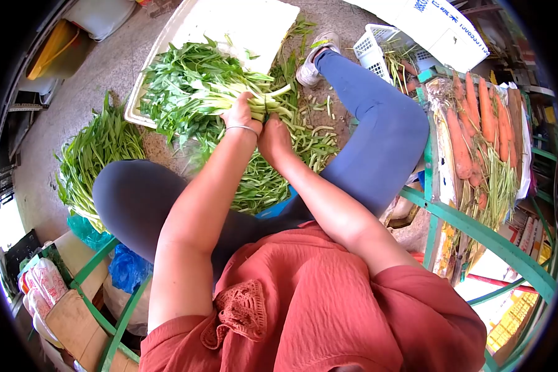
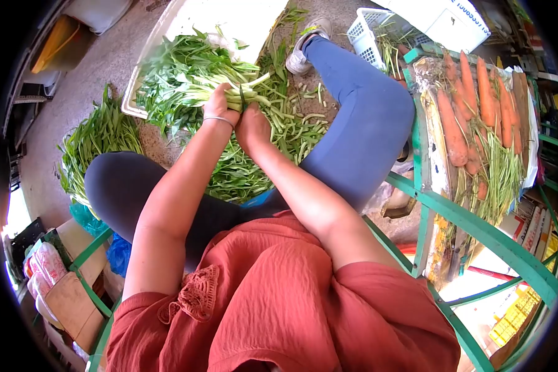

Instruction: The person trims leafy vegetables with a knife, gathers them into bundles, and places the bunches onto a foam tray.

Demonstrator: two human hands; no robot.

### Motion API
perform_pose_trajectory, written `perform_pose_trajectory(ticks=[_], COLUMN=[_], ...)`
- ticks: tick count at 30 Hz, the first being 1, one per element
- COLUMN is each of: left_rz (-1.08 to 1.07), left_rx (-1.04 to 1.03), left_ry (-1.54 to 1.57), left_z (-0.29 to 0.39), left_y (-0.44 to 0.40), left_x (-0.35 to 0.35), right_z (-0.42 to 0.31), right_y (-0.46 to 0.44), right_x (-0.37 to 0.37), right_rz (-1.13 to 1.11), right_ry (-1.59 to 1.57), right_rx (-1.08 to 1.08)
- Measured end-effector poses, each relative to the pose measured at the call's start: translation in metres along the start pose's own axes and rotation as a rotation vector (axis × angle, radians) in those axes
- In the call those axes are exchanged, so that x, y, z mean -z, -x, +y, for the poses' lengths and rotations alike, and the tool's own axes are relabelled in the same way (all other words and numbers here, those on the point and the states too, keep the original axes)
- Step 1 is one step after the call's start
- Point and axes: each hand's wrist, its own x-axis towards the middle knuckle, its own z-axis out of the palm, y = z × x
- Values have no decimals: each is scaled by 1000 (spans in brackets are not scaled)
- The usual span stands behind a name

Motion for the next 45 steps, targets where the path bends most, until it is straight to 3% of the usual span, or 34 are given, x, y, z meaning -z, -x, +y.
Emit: perform_pose_trajectory(ticks=[1,3,4,8,10,12,16,17,18,21,23,27,30,32,35,42,45], left_rz=[20,-24,-75,-225,-210,-171,-236,-217,-204,-229,-363,-466,-519,-529,-459,-386,-408], left_rx=[13,35,55,135,106,150,133,109,81,48,87,108,76,92,40,65,89], left_ry=[-19,0,18,109,51,104,80,85,89,116,195,385,424,420,369,315,312], left_z=[0,2,5,20,25,28,30,31,33,54,64,89,97,100,99,92,85], left_y=[7,12,13,10,25,30,36,38,40,56,58,74,84,87,93,99,94], left_x=[-3,-4,-8,4,-2,-3,4,4,3,-2,3,11,24,30,31,18,17], right_z=[12,58,75,69,51,15,6,49,50,57,56,39,4,-28,-56,-52,-45], right_y=[-9,-31,-28,-10,-9,9,2,-30,-28,-13,-6,-5,10,25,40,31,20], right_x=[-10,-52,-65,-62,-48,-12,-16,-59,-40,-43,-46,-44,-28,0,18,15,21], right_rz=[0,-320,-231,-30,-36,62,-58,-414,-829,-865,-937,-774,37,57,6,82,5], right_ry=[0,-270,-499,-310,-380,-179,-149,-227,-619,-659,-548,-482,-97,-36,65,108,117], right_rx=[0,-350,-411,-24,-73,47,24,-64,-532,-536,-332,-128,273,402,426,556,362])
